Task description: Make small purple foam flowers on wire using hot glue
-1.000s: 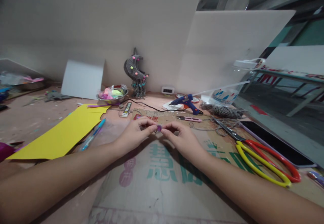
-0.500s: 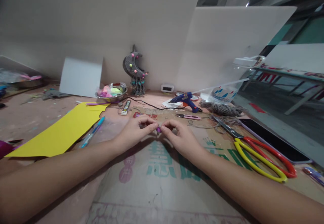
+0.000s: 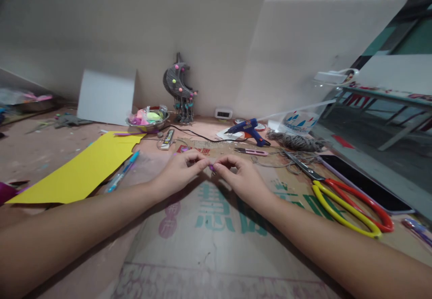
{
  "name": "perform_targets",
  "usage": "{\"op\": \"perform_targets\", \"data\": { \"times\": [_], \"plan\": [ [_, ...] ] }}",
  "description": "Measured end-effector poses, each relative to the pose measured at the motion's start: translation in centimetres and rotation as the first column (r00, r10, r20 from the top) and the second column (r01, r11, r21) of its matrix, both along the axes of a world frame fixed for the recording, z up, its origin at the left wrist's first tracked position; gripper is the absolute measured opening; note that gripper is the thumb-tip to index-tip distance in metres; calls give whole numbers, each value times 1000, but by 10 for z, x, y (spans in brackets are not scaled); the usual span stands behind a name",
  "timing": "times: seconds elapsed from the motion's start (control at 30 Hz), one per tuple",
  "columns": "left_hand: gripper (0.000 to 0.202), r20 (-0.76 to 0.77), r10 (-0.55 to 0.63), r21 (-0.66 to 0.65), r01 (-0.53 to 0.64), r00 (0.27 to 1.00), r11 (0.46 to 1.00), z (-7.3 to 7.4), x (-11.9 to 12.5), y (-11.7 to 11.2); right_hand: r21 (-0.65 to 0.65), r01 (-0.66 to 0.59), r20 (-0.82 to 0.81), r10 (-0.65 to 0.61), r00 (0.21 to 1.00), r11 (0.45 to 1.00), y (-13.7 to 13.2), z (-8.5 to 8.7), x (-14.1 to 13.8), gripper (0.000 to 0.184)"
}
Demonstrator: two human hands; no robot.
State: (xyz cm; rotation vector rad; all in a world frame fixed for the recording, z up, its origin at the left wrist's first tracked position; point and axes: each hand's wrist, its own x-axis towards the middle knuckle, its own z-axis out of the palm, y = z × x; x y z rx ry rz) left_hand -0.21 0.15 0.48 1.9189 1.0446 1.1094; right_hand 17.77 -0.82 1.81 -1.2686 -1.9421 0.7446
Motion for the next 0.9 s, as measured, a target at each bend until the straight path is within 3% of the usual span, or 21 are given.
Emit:
{"op": "perform_targets", "data": {
  "times": [0.2, 0.47, 0.67, 0.9],
  "plan": [
    [27, 94, 15, -42, -11, 995, 999, -5, 1, 4, -35, -29, -49, 28, 998, 999, 0, -1, -1, 24],
    [23, -22, -28, -26, 27, 999, 999, -2, 0, -1, -38, -8, -18, 7, 1000, 999, -1, -1, -1, 25],
    [21, 22, 3, -69, -1, 1000, 998, 0, 1, 0, -62, -4, -101, -2, 995, 998, 1, -4, 1, 25],
    [24, 33, 6, -30, -5, 999, 1000, -4, 0, 3, -28, 5, -55, -7, 998, 1000, 3, -2, 1, 24]
  ]
}}
